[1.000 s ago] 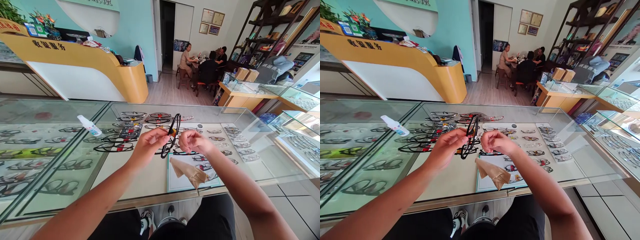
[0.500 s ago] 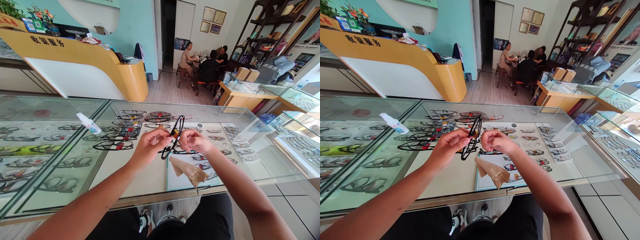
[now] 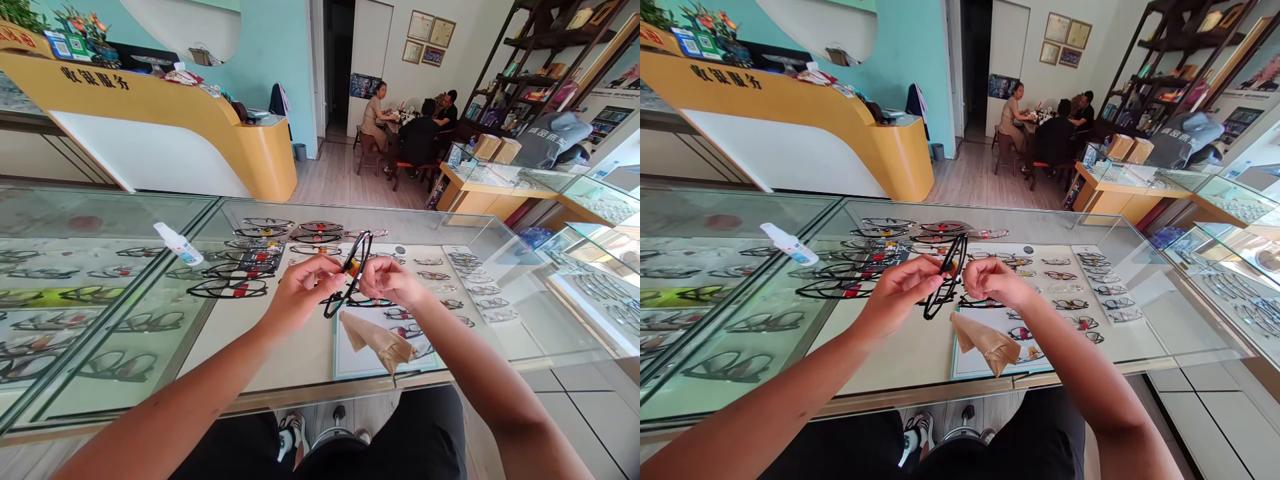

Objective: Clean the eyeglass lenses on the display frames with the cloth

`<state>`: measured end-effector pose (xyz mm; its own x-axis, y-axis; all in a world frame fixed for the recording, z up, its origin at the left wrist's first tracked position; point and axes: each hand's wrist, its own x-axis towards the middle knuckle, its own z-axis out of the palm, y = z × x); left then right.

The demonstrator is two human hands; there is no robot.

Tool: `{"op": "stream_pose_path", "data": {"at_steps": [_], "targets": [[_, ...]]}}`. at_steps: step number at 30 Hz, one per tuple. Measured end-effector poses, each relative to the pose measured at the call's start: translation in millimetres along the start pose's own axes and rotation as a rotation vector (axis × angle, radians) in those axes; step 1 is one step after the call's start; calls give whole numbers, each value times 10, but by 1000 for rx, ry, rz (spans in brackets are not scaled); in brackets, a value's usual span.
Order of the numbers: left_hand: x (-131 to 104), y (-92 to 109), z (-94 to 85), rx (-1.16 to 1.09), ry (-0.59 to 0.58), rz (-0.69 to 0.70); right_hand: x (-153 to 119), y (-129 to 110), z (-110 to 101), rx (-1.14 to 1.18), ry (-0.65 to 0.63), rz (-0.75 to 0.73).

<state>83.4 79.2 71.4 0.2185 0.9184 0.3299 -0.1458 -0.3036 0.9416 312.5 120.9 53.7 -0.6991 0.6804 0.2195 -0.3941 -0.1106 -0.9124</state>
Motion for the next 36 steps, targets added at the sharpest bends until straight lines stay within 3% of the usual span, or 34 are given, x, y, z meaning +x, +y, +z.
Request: {"op": "stream_pose_path", "data": {"at_steps": [9,15,22,36], "targets": [[0,-11,-2,27,1,-9,0,7,28,-51,4,-17],[1,-4,-7,29,0,-20,3,-29,94,-65,97,-34],[6,7,-4,29,2,-20,-31,-31,80,-75,13,-18],[5,-11,-11,39,-4,-11,-24,-8,61,-113,46,-16]]}}
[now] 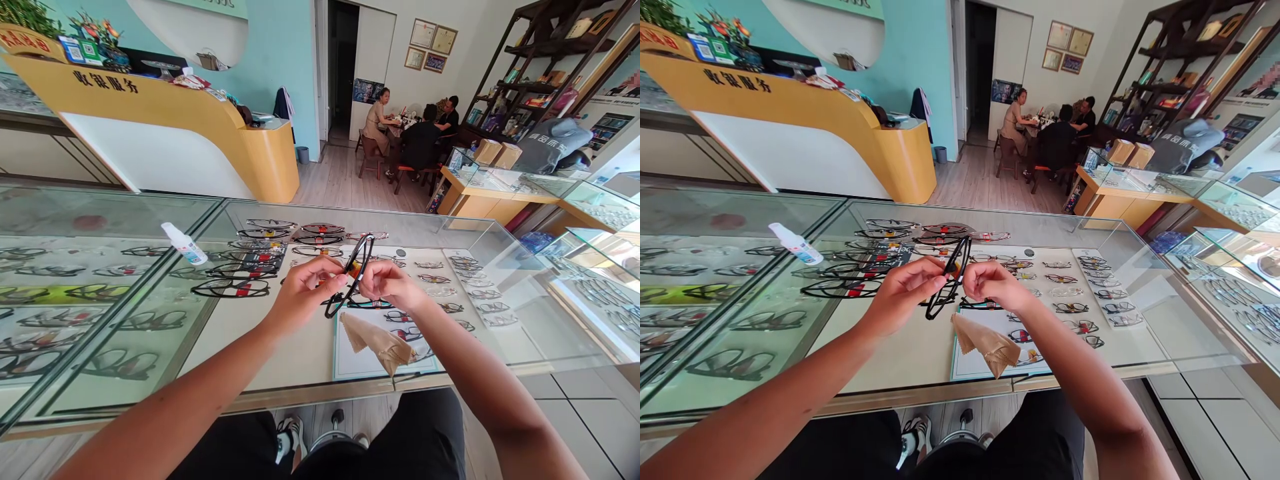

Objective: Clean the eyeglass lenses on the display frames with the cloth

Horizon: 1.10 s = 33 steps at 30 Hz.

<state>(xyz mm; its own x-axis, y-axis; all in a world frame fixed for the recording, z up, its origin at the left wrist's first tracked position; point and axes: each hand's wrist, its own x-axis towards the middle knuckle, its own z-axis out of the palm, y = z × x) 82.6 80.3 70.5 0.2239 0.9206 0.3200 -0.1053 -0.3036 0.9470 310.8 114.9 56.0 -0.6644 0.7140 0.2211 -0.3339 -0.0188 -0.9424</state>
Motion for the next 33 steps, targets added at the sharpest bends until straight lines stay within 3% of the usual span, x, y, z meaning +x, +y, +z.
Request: {"op": "stream_pose_path", "data": {"at_steps": [13,17,22,33], "targets": [[0,5,11,-18,-12,2,4,-40,55,-14,59,19],[10,-15,3,-17,2,-15,5,-40,91,-191,158,13],[35,-39,-13,-13,10,-19,3,-11,154,-366,136,-28],[42,-80,-33,-30,86,-92,14,18,157,-435,247,-92]]}}
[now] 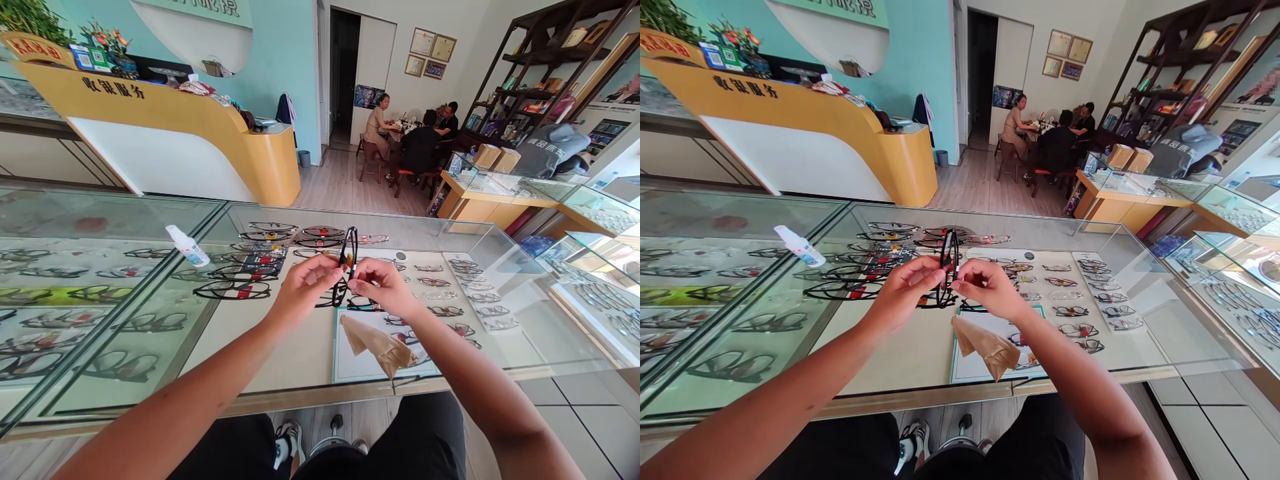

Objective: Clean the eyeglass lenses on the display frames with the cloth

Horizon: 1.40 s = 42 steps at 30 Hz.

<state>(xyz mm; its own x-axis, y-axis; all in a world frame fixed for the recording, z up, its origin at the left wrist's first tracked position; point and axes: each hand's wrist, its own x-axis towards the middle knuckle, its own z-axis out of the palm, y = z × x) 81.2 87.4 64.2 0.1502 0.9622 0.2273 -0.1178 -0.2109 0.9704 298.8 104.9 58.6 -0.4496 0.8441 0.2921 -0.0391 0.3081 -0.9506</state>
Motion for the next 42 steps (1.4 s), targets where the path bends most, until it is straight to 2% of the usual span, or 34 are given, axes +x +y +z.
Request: {"op": "stream_pose_path", "data": {"at_steps": [9,18,24,30,38,42], "targets": [[35,-20,-19,33,-1,-31,10,-19,-19,-47,40,-5],[208,-157,-197,80,80,-65,42,-34,-202,-426,343,-61],[296,-268,-308,151,62,-36,9,-82,-354,-665,514,-21],[341,-379,-366,191,5,11,19,-120,-436,-720,659,-118],[320,-306,-330,220,-25,47,17,-97,-434,-742,671,-224],[301,-296,-317,204,-23,74,17,-78,-416,-758,630,-253]]}}
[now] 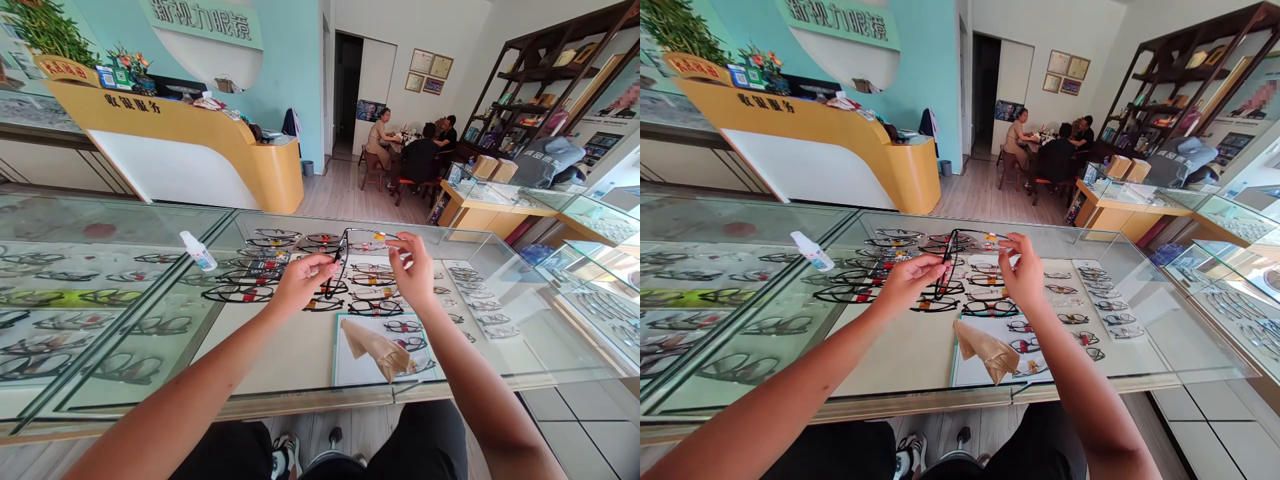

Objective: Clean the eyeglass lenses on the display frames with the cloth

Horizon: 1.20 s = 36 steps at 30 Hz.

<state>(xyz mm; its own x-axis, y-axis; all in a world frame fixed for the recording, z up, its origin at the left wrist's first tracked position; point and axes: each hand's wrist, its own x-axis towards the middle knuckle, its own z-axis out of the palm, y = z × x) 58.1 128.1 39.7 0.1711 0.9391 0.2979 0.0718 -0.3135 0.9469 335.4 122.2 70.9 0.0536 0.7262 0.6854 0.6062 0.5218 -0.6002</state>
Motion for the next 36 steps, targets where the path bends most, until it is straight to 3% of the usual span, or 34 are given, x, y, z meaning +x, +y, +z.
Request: {"op": "stream_pose_path", "data": {"at_steps": [5,8,11,17,26,36], "targets": [[-50,83,74,-17,28,10,-90,-82,66,-28,-140,-210],[-87,141,131,-7,-14,-3,-158,-166,116,-45,-263,-378],[-119,164,173,1,-52,15,-213,-220,174,-73,-342,-444],[-142,193,173,41,-25,25,-219,-203,192,-96,-351,-385],[-97,281,94,-64,193,-26,-160,-163,136,-114,-335,-262],[33,223,13,-336,466,-22,-149,-117,152,-136,-330,-281]]}}
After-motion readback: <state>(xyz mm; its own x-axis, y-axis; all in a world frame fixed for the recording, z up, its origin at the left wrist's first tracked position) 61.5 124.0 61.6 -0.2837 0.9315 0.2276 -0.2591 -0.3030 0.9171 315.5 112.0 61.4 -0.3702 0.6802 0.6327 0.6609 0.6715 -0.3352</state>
